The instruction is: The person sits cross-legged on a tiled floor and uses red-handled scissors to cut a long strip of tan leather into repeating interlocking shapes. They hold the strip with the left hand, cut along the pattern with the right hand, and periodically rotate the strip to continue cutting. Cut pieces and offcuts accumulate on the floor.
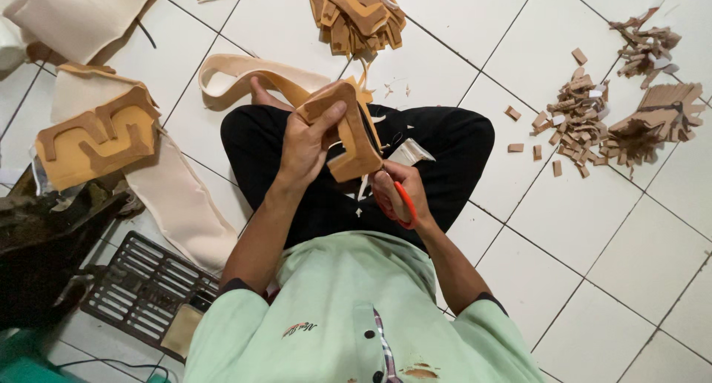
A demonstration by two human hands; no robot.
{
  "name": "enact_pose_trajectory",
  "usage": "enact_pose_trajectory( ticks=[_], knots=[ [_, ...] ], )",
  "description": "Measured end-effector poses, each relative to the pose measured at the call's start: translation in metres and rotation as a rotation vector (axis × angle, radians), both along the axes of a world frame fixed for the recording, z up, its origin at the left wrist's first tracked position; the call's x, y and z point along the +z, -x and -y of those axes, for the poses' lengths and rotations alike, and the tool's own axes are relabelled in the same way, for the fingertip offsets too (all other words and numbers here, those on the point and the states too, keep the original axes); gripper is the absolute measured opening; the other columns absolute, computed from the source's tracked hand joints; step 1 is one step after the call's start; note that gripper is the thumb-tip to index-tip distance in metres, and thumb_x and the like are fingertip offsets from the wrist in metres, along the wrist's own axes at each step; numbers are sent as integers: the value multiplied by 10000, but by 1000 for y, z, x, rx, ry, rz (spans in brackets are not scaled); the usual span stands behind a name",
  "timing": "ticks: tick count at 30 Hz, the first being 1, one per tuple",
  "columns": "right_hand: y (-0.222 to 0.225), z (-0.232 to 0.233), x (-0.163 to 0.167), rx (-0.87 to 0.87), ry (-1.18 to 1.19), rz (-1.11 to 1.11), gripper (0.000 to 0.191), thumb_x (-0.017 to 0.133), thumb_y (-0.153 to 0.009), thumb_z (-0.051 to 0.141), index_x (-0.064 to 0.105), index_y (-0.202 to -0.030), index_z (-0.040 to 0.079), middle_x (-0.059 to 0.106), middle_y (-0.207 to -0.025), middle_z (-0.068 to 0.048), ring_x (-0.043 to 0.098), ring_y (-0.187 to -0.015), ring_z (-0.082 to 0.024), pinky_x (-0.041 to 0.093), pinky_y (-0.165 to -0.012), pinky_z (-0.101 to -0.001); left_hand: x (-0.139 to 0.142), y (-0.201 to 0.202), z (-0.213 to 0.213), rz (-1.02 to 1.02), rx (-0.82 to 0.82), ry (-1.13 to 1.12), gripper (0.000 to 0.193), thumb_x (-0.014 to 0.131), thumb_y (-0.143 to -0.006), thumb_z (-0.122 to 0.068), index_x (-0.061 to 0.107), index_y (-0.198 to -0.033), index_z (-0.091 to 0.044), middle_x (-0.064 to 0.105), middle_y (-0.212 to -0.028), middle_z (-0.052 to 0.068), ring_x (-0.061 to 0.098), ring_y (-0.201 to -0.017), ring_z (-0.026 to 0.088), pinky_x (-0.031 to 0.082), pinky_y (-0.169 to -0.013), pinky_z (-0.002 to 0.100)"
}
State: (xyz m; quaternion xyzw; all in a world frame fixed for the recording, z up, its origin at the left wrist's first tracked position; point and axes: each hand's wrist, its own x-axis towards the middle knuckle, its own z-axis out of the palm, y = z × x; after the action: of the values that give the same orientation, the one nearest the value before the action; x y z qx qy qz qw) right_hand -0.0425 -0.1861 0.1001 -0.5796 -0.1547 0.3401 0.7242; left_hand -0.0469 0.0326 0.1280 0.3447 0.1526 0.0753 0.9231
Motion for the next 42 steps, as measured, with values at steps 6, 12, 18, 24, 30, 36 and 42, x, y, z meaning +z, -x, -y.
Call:
enact_pose_trajectory(
  ticks=[6, 12, 18, 24, 30, 36, 42],
  knots=[
    [-10, -5, -7, -12, 50, 279, 372, 590, -1074, 337, 621, -1061, -34, 530, -695, -1, 504, -522, -78, 407, -463, -230, -8, 5, 14, 35, 46, -40, 381, 726, -1028, -26, 616, -1389, 29, 712, -1135, 58, 647, -907, 84, 533, -712, 198],
    [-7, -7, -1, -52, 14, -45, 401, 572, -1056, 364, 620, -993, -29, 478, -587, 29, 417, -412, -58, 326, -374, -220, -10, 13, 23, 8, 16, 19, 387, 725, -979, -9, 607, -1346, 25, 716, -1143, 51, 691, -961, 88, 543, -720, 199],
    [-3, -4, 17, -1, -79, -33, 481, 599, -1066, 435, 578, -953, -32, 420, -594, 45, 352, -424, -47, 289, -379, -212, -2, 13, 4, -5, -110, -18, 431, 727, -930, -25, 611, -1341, 34, 723, -1161, 78, 707, -1006, 109, 599, -873, 230],
    [-14, 7, 26, 98, -6, 59, 505, 569, -1053, 490, 589, -984, -10, 451, -585, 43, 404, -431, -57, 319, -400, -213, 20, 16, -16, 38, -214, -583, 357, 746, -972, -113, 686, -1286, 46, 729, -1158, 26, 653, -1035, 61, 528, -937, 198],
    [-16, 22, 17, 74, 87, 55, 491, 549, -1074, 445, 592, -886, -6, 443, -491, 30, 397, -353, -61, 306, -351, -219, 36, 17, -25, -21, -328, -617, 384, 767, -947, -134, 697, -1287, 29, 752, -1134, 50, 676, -984, 69, 552, -885, 216],
    [-23, 30, -9, -106, 20, -53, 452, 467, -1087, 434, 570, -954, 14, 450, -602, 17, 398, -407, -63, 346, -360, -222, -2, -51, -12, 4, 167, -143, 635, 754, -952, -194, 493, -1506, -26, 680, -1162, 97, 691, -987, 149, 590, -867, 348],
    [-30, 45, -34, -242, 165, -56, 485, 428, -1090, 465, 584, -958, 26, 481, -647, 13, 427, -458, -57, 373, -411, -210, -96, -128, -43, -344, -100, -912, 864, 804, -952, -425, 313, -1471, 61, 606, -1290, 192, 620, -1163, 251, 522, -958, 436]
  ],
)
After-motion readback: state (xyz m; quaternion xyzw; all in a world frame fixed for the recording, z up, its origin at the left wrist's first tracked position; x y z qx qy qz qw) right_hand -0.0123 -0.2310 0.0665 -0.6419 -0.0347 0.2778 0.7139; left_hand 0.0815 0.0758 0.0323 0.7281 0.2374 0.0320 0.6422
